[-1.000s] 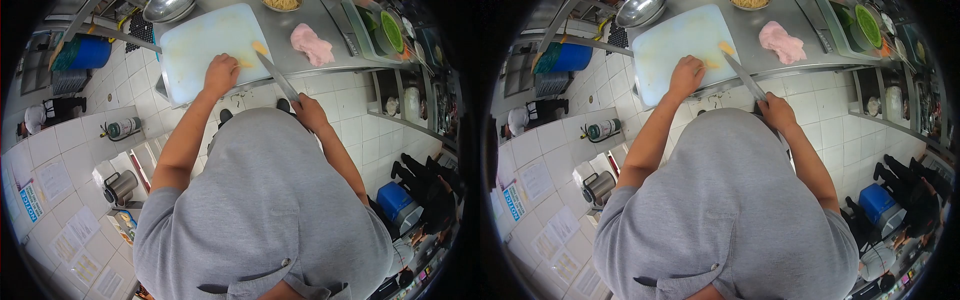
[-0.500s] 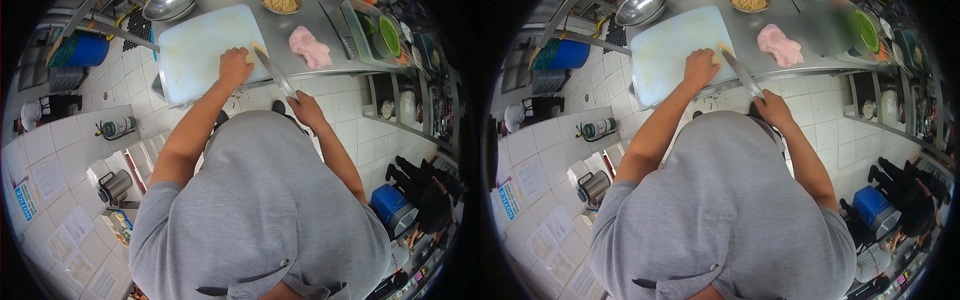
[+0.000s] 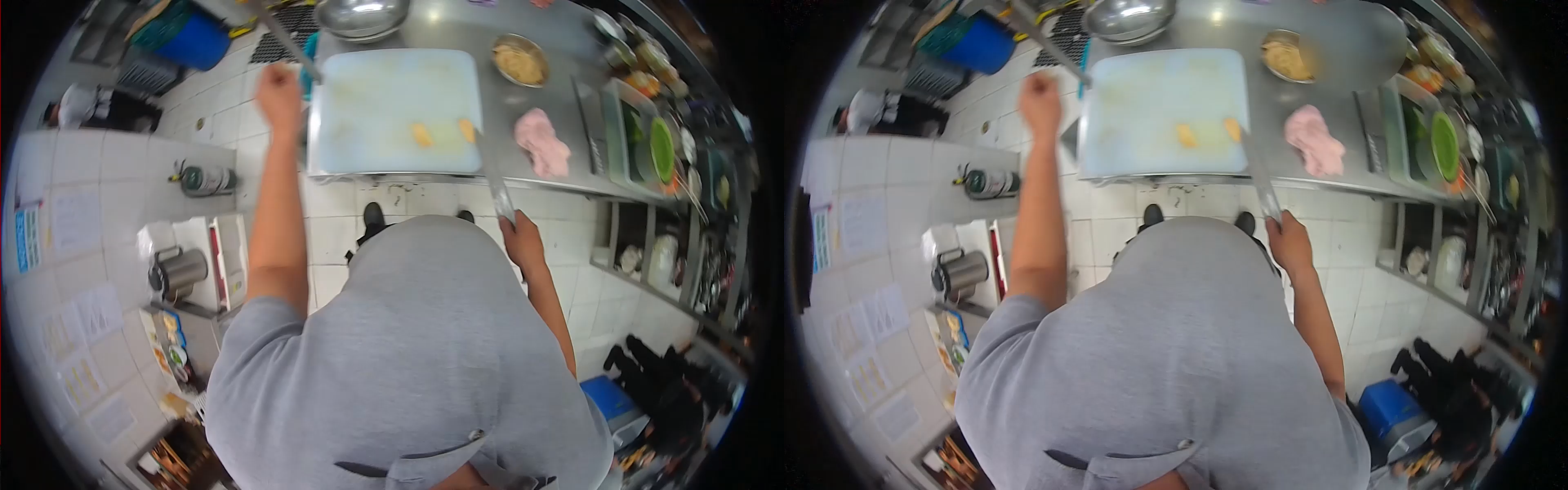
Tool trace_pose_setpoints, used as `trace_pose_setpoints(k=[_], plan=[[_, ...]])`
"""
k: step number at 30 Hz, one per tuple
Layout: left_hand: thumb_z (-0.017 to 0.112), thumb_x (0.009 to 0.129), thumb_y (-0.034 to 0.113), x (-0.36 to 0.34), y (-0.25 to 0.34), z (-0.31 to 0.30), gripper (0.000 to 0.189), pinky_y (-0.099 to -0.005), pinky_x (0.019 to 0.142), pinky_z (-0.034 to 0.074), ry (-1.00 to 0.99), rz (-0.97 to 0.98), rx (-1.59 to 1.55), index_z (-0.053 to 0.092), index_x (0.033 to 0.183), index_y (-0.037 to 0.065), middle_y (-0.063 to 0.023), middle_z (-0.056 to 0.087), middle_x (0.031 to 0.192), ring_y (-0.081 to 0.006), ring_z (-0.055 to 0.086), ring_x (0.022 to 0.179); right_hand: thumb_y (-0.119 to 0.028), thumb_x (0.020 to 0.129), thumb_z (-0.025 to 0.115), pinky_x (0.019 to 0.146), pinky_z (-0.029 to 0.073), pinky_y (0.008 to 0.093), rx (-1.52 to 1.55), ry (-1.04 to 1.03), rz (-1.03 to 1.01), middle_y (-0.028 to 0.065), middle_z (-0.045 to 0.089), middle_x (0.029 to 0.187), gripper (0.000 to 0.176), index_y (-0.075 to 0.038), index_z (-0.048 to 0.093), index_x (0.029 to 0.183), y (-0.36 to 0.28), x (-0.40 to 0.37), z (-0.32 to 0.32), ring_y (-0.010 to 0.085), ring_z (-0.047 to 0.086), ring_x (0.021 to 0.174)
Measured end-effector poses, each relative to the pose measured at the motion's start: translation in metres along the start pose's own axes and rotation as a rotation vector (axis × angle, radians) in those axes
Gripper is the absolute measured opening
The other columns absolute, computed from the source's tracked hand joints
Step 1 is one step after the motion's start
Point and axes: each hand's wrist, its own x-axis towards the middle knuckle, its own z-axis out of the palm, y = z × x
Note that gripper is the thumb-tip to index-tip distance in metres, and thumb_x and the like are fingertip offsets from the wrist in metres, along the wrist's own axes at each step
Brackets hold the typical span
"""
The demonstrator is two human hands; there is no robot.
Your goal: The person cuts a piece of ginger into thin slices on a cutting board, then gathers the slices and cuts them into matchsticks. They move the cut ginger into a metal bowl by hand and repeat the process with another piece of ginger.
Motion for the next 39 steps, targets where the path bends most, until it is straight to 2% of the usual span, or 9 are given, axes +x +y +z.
trace_pose_setpoints(k=[4,7,10,14,16,19,30,33,39], plan=[[0.090,0.093,0.021,-0.008,-0.056,0.013,0.049,-0.0489,0.102,0.058,0.265,-0.087,0.468,0.075,0.135,0.001,-0.0194,0.077,0.126,-0.0363,0.073,0.117,-0.039,0.113,0.066,0.090,0.057,0.0625,-0.052,-0.010,0.085,0.0341,0.077,0.102,0.042,0.003,0.066,0.110,-0.017,-0.008,-0.023,0.0565,0.074,0.101],[0.089,0.095,0.024,-0.058,0.007,0.044,0.054,-0.0513,0.114,0.055,-0.169,-0.121,0.091,0.074,0.141,0.001,-0.0224,0.072,0.143,-0.0424,0.069,0.133,-0.040,0.114,0.065,0.088,0.057,0.0616,-0.071,-0.012,0.095,0.0332,0.076,0.098,0.043,0.002,0.065,0.107,-0.021,-0.004,-0.034,0.0554,0.075,0.098],[0.084,0.096,0.015,-0.130,0.053,0.127,0.032,-0.0487,0.115,0.056,-0.657,0.238,-0.254,0.082,0.126,0.004,-0.0190,0.078,0.132,-0.0422,0.070,0.127,-0.041,0.114,0.065,0.086,0.056,0.0610,-0.065,0.022,0.051,0.0320,0.076,0.094,0.044,0.002,0.065,0.105,-0.017,0.000,-0.036,0.0547,0.074,0.094],[0.082,0.094,0.011,-0.176,0.126,0.169,0.037,-0.0482,0.113,0.055,-0.740,0.526,-0.323,0.080,0.131,0.007,-0.0162,0.077,0.125,-0.0396,0.068,0.127,-0.042,0.114,0.065,0.084,0.056,0.0607,-0.074,0.048,0.065,0.0315,0.075,0.092,0.045,0.002,0.064,0.104,-0.020,-0.003,-0.038,0.0541,0.074,0.090],[0.077,0.094,0.005,-0.178,0.131,0.188,0.031,-0.0526,0.105,0.057,-0.903,0.635,-0.060,0.077,0.125,0.006,-0.0163,0.073,0.121,-0.0395,0.070,0.115,-0.042,0.114,0.065,0.083,0.056,0.0605,-0.048,0.059,0.089,0.0312,0.075,0.092,0.045,0.002,0.064,0.103,-0.020,-0.010,-0.037,0.0537,0.074,0.089],[0.075,0.092,0.003,-0.167,0.122,0.192,0.025,-0.0531,0.098,0.057,-1.082,0.520,-0.080,0.073,0.117,0.006,-0.0159,0.070,0.120,-0.0408,0.070,0.110,-0.042,0.114,0.066,0.083,0.056,0.0595,-0.014,0.035,0.167,0.0305,0.076,0.092,0.045,0.002,0.064,0.103,-0.015,-0.021,-0.030,0.0528,0.075,0.090],[0.084,0.091,0.012,-0.221,0.136,0.138,0.031,-0.0520,0.106,0.057,-0.878,0.418,-0.249,0.078,0.119,0.001,-0.0194,0.070,0.125,-0.0411,0.068,0.116,-0.042,0.114,0.065,0.095,0.058,0.0591,0.048,-0.081,0.143,0.0327,0.079,0.109,0.045,0.003,0.070,0.115,-0.013,-0.011,0.005,0.0525,0.076,0.106],[0.085,0.093,0.014,-0.225,0.128,0.144,0.033,-0.0504,0.104,0.057,-0.740,0.463,-0.047,0.078,0.122,0.000,-0.0188,0.073,0.127,-0.0416,0.070,0.115,-0.041,0.114,0.063,0.097,0.058,0.0600,0.018,-0.102,0.109,0.0331,0.079,0.112,0.045,0.003,0.070,0.117,-0.019,0.004,0.002,0.0530,0.076,0.108],[0.083,0.092,0.014,-0.227,0.126,0.139,0.034,-0.0505,0.103,0.056,-0.847,0.522,-0.013,0.079,0.124,0.002,-0.0159,0.074,0.131,-0.0395,0.067,0.121,-0.041,0.114,0.061,0.101,0.057,0.0603,-0.029,-0.102,0.051,0.0338,0.079,0.117,0.046,0.005,0.069,0.121,-0.031,0.027,-0.007,0.0533,0.075,0.114]])
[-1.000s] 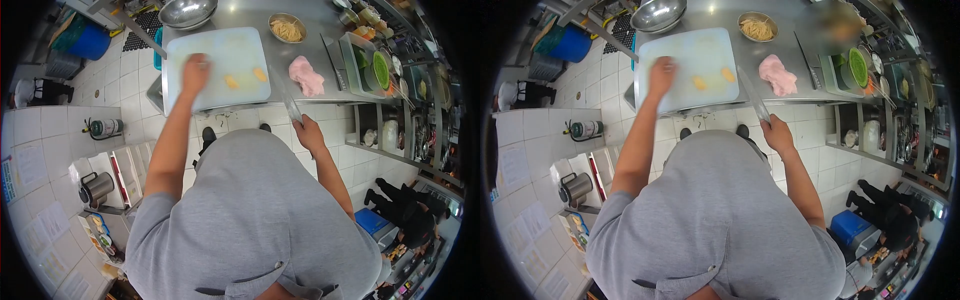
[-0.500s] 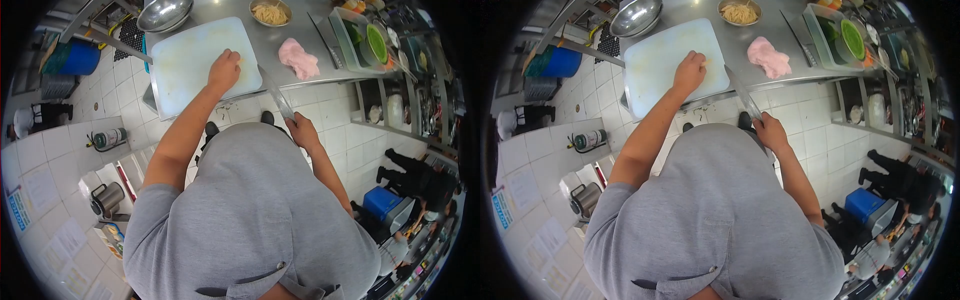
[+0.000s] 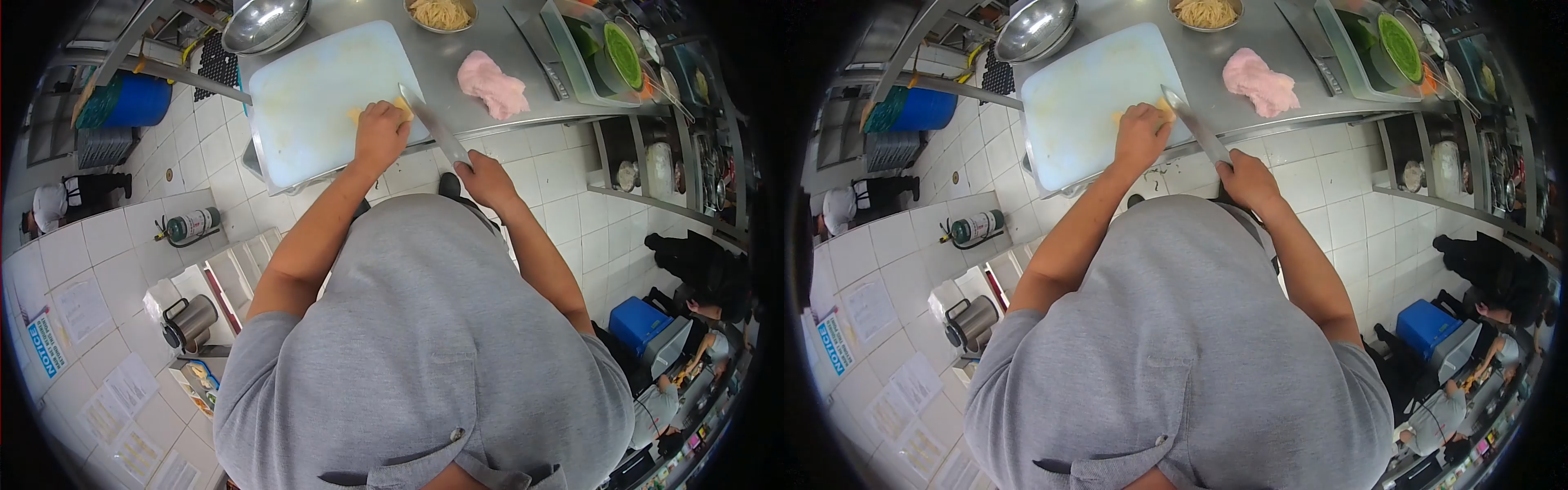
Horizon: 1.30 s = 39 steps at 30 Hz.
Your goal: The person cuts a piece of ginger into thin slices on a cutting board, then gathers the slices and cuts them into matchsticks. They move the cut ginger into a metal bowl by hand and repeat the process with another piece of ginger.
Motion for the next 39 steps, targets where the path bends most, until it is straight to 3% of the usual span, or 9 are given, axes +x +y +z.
trace_pose_setpoints(k=[4,6,9,25,39], plan=[[0.082,0.096,0.020,-0.015,0.003,-0.006,0.037,-0.0517,0.108,0.050,0.075,0.042,0.098,0.079,0.129,0.003,-0.0108,0.073,0.138,-0.0359,0.063,0.131,-0.041,0.114,0.061,0.102,0.057,0.0603,0.025,0.015,-0.006,0.0339,0.078,0.119,0.047,0.004,0.070,0.123,-0.007,0.006,-0.006,0.0533,0.075,0.115],[0.080,0.101,0.029,-0.020,0.006,-0.005,0.043,-0.0553,0.115,0.041,0.063,0.113,0.208,0.078,0.137,0.005,-0.0072,0.070,0.147,-0.0346,0.057,0.141,-0.041,0.114,0.062,0.102,0.057,0.0603,0.025,0.012,-0.025,0.0338,0.078,0.119,0.047,0.004,0.070,0.123,-0.008,0.011,-0.004,0.0534,0.075,0.115],[0.078,0.105,0.037,-0.023,0.009,-0.004,0.049,-0.0585,0.119,0.036,0.044,0.100,0.242,0.075,0.142,0.005,-0.0075,0.068,0.152,-0.0359,0.052,0.148,-0.041,0.114,0.062,0.102,0.057,0.0605,0.017,0.007,-0.019,0.0341,0.078,0.119,0.047,0.004,0.071,0.122,-0.010,0.015,0.001,0.0535,0.075,0.115],[0.070,0.111,0.042,-0.026,0.009,-0.002,0.054,-0.0635,0.122,0.033,0.001,0.081,0.248,0.070,0.151,0.006,-0.0060,0.063,0.159,-0.0389,0.047,0.155,-0.039,0.114,0.060,0.102,0.057,0.0624,-0.026,0.092,-0.068,0.0355,0.078,0.115,0.046,0.005,0.070,0.124,-0.025,0.038,0.025,0.0549,0.075,0.114],[0.062,0.115,0.050,-0.032,0.016,-0.003,0.064,-0.0689,0.125,0.031,-0.032,0.055,0.246,0.062,0.158,0.003,-0.0099,0.056,0.165,-0.0413,0.042,0.159,-0.040,0.114,0.061,0.103,0.056,0.0622,0.025,0.050,-0.068,0.0375,0.077,0.118,0.048,0.007,0.070,0.122,-0.029,0.035,0.024,0.0558,0.074,0.114]])
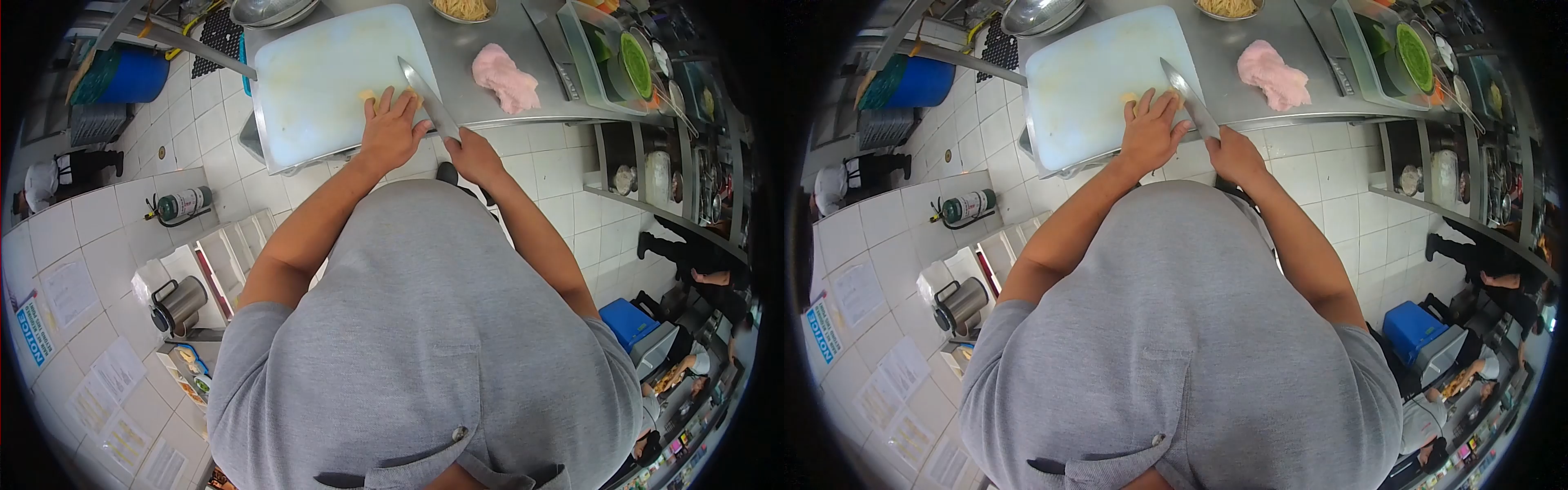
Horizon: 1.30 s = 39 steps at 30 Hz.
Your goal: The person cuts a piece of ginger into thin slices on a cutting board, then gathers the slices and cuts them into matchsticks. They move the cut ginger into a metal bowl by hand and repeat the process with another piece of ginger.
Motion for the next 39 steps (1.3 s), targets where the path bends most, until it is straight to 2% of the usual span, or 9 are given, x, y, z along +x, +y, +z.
trace_pose_setpoints(k=[4,9,16,22,24,27,33,37,39], plan=[[0.061,0.115,0.051,-0.003,0.002,0.001,0.068,-0.0704,0.126,0.030,-0.014,-0.009,-0.006,0.058,0.162,0.002,-0.0107,0.054,0.167,-0.0427,0.041,0.160,-0.040,0.113,0.060,0.104,0.056,0.0621,0.017,-0.061,0.016,0.0376,0.076,0.120,0.049,0.007,0.070,0.122,0.008,-0.013,-0.001,0.0554,0.074,0.116],[0.057,0.116,0.056,-0.007,0.005,0.003,0.076,-0.0729,0.128,0.026,-0.026,-0.013,-0.030,0.051,0.168,0.001,-0.0126,0.050,0.172,-0.0472,0.037,0.163,-0.039,0.114,0.059,0.103,0.057,0.0623,0.020,-0.003,-0.026,0.0376,0.077,0.120,0.048,0.007,0.070,0.123,0.004,0.006,0.013,0.0549,0.074,0.116],[0.054,0.117,0.058,-0.009,0.005,-0.002,0.077,-0.0729,0.129,0.024,-0.061,-0.020,-0.034,0.051,0.169,0.001,-0.0122,0.049,0.174,-0.0466,0.034,0.165,-0.039,0.115,0.059,0.104,0.058,0.0614,0.018,0.033,-0.001,0.0362,0.077,0.120,0.046,0.005,0.068,0.126,-0.014,0.028,0.030,0.0538,0.075,0.116],[0.053,0.118,0.058,-0.010,-0.006,-0.005,0.074,-0.0734,0.131,0.021,-0.024,-0.007,-0.077,0.052,0.170,0.006,-0.0105,0.045,0.179,-0.0456,0.031,0.169,-0.042,0.114,0.060,0.102,0.057,0.0602,0.049,-0.017,-0.044,0.0364,0.077,0.118,0.050,0.006,0.069,0.123,-0.001,0.038,0.029,0.0545,0.075,0.115],[0.053,0.118,0.057,-0.017,-0.010,-0.008,0.074,-0.0738,0.134,0.017,-0.035,0.052,-0.031,0.049,0.174,0.010,-0.0073,0.039,0.186,-0.0444,0.025,0.173,-0.045,0.114,0.061,0.102,0.057,0.0591,0.152,-0.017,-0.107,0.0360,0.077,0.117,0.052,0.006,0.069,0.120,-0.001,0.039,0.030,0.0545,0.074,0.115],[0.054,0.118,0.057,-0.028,-0.018,-0.018,0.075,-0.0746,0.135,0.014,-0.030,-0.008,-0.022,0.044,0.178,0.013,-0.0048,0.033,0.190,-0.0432,0.021,0.176,-0.045,0.114,0.061,0.102,0.056,0.0585,0.169,-0.049,-0.164,0.0348,0.077,0.117,0.053,0.006,0.069,0.119,-0.009,0.045,0.034,0.0534,0.074,0.115],[0.054,0.118,0.056,-0.049,-0.040,-0.028,0.077,-0.0766,0.135,0.013,-0.022,-0.072,0.069,0.040,0.180,0.013,-0.0050,0.034,0.190,-0.0435,0.019,0.177,-0.043,0.114,0.061,0.100,0.056,0.0592,0.069,-0.154,-0.186,0.0340,0.077,0.116,0.049,0.005,0.069,0.119,-0.045,0.035,0.025,0.0524,0.074,0.115],[0.053,0.118,0.055,-0.056,-0.057,-0.023,0.077,-0.0766,0.135,0.012,-0.010,-0.133,0.062,0.040,0.180,0.012,-0.0056,0.035,0.189,-0.0437,0.018,0.177,-0.042,0.114,0.062,0.099,0.057,0.0600,0.040,-0.139,-0.215,0.0338,0.078,0.114,0.047,0.005,0.069,0.119,-0.040,0.033,0.030,0.0529,0.075,0.113],[0.052,0.118,0.054,-0.057,-0.064,-0.022,0.077,-0.0755,0.136,0.010,-0.069,-0.154,0.049,0.039,0.180,0.011,-0.0063,0.036,0.189,-0.0440,0.018,0.177,-0.042,0.114,0.061,0.098,0.057,0.0612,0.002,-0.108,-0.158,0.0335,0.078,0.113,0.047,0.004,0.068,0.118,-0.036,0.027,0.022,0.0536,0.075,0.111]])
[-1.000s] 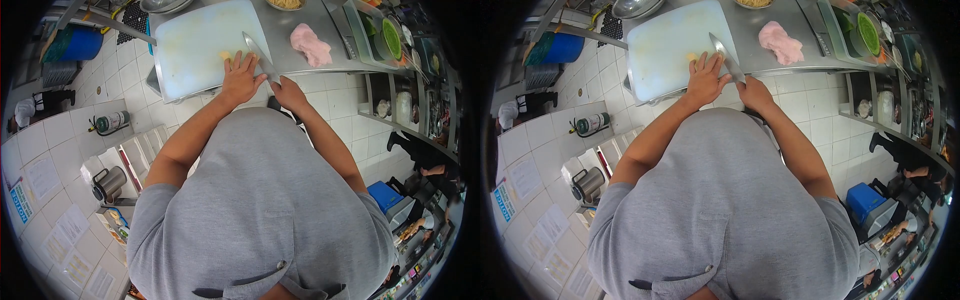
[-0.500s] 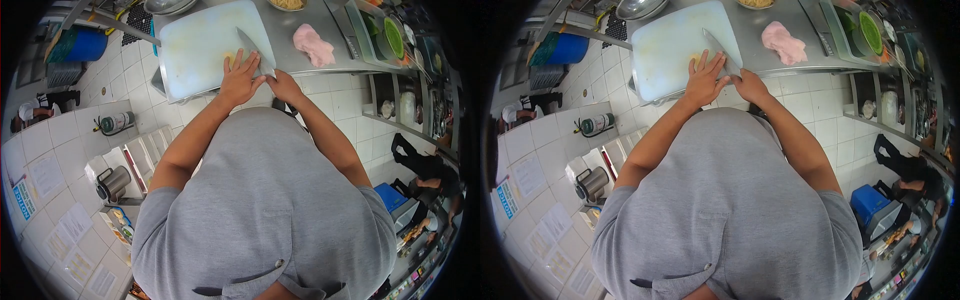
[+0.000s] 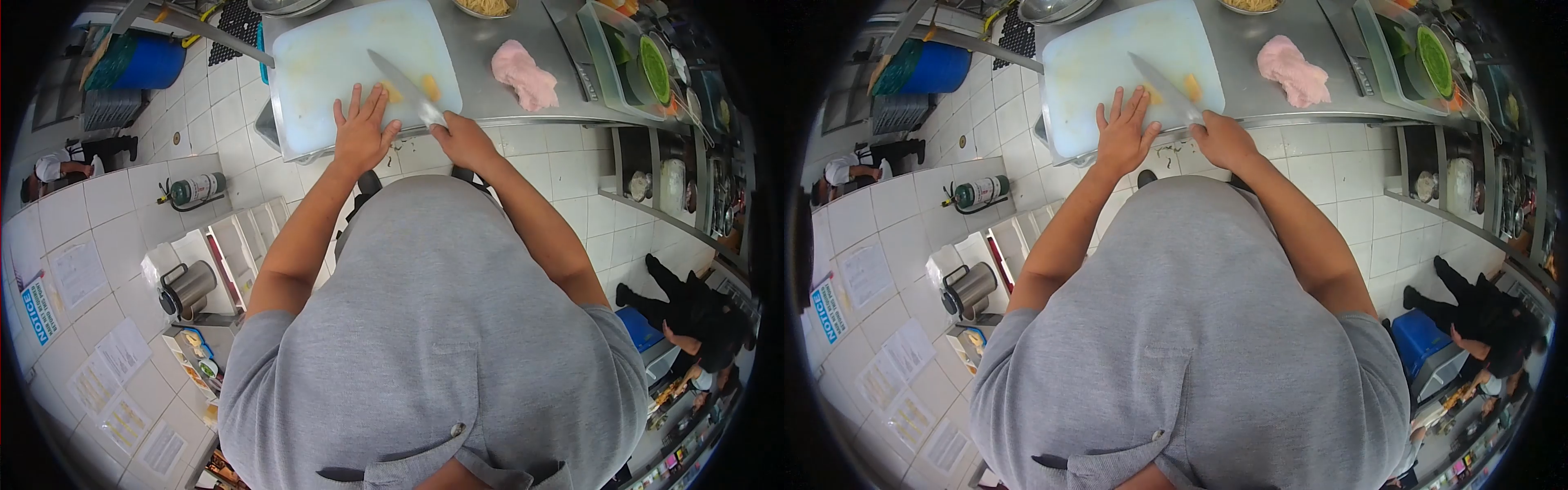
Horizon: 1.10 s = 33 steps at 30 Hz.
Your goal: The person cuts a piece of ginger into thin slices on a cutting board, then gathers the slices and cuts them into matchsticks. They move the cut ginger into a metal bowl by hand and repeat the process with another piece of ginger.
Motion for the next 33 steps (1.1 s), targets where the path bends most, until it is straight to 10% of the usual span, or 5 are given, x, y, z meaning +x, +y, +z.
trace_pose_setpoints(k=[33], plan=[[0.056,0.115,0.061,0.036,0.053,0.026,0.076,-0.0773,0.133,0.014,0.069,0.214,-0.110,0.051,0.173,0.011,-0.0083,0.046,0.182,-0.0433,0.030,0.172,-0.040,0.115,0.058,0.102,0.057,0.0626,-0.028,0.125,0.177,0.0347,0.078,0.117,0.046,0.004,0.068,0.124,0.033,-0.035,-0.012,0.0539,0.075,0.113]])
